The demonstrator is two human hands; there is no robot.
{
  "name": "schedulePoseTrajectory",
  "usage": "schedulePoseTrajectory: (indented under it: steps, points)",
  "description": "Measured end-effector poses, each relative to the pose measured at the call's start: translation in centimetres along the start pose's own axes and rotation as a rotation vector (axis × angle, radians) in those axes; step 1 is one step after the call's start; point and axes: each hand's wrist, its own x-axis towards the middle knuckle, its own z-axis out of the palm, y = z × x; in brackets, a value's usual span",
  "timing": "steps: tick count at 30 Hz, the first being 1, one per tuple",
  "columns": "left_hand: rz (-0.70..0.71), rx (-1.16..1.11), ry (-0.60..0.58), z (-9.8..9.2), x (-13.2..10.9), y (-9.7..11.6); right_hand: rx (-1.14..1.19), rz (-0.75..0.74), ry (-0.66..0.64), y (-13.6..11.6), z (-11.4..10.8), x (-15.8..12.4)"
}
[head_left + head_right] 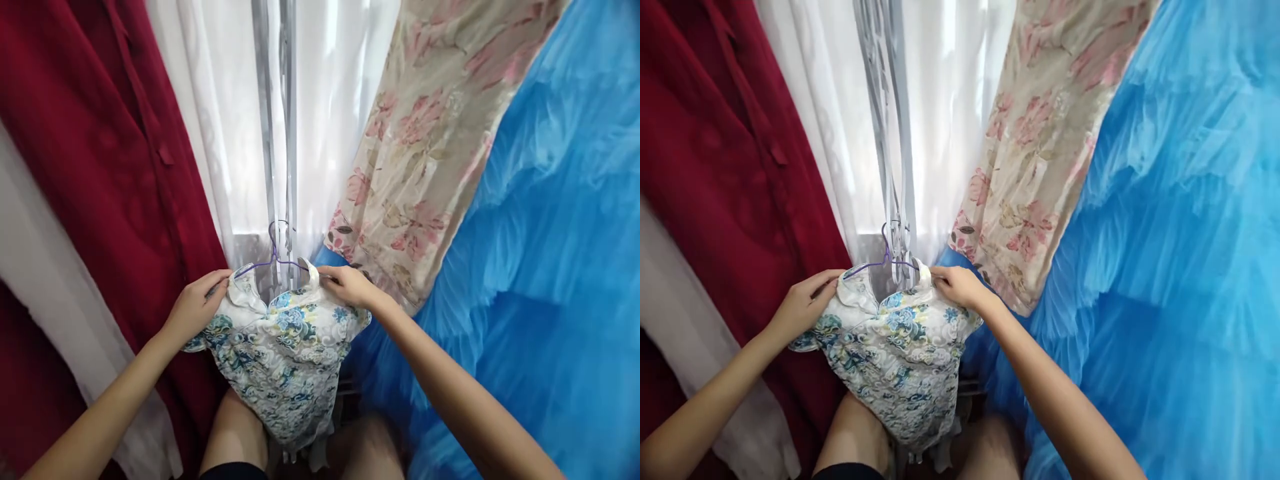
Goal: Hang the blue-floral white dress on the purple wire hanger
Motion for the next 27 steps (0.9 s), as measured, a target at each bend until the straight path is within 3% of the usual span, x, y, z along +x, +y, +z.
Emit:
schedulePoseTrajectory:
  steps: [3, 6, 11, 15, 18, 21, 23, 25, 27]
  points:
    - [-0.045, 0.069, 0.055, 0.1, -0.8, 1.6, -0.099, -0.066, 0.092, 0.8, 0.8, -0.4]
    - [-0.102, 0.109, 0.113, -0.1, -1.7, 2.3, -0.042, 0.023, 0.224, 2.8, 1.4, -2.4]
    - [-0.147, 0.020, 0.200, -0.9, -2.7, 2.8, 0.498, 0.195, 0.517, 5.8, 2.7, -5.3]
    - [-0.119, 0.003, 0.203, -1.7, -2.0, 3.1, 0.695, 0.249, 0.775, 4.7, 2.9, -3.4]
    - [-0.136, 0.048, 0.185, -2.7, -1.2, 2.7, 0.689, 0.222, 0.816, 1.7, 2.0, -0.6]
    - [-0.177, 0.139, 0.180, -3.2, -1.5, 1.3, 0.658, 0.160, 0.799, -3.0, 1.7, -0.1]
    - [-0.198, 0.108, 0.233, -2.8, -2.6, 0.2, 0.570, 0.056, 0.709, -6.7, 2.7, -2.1]
    - [-0.239, -0.054, 0.366, -1.4, -4.2, -0.4, 0.445, -0.088, 0.479, -10.2, 4.2, -5.8]
    - [-0.312, -0.221, 0.494, 0.7, -5.7, 0.2, 0.392, -0.284, 0.063, -12.7, 5.8, -10.2]
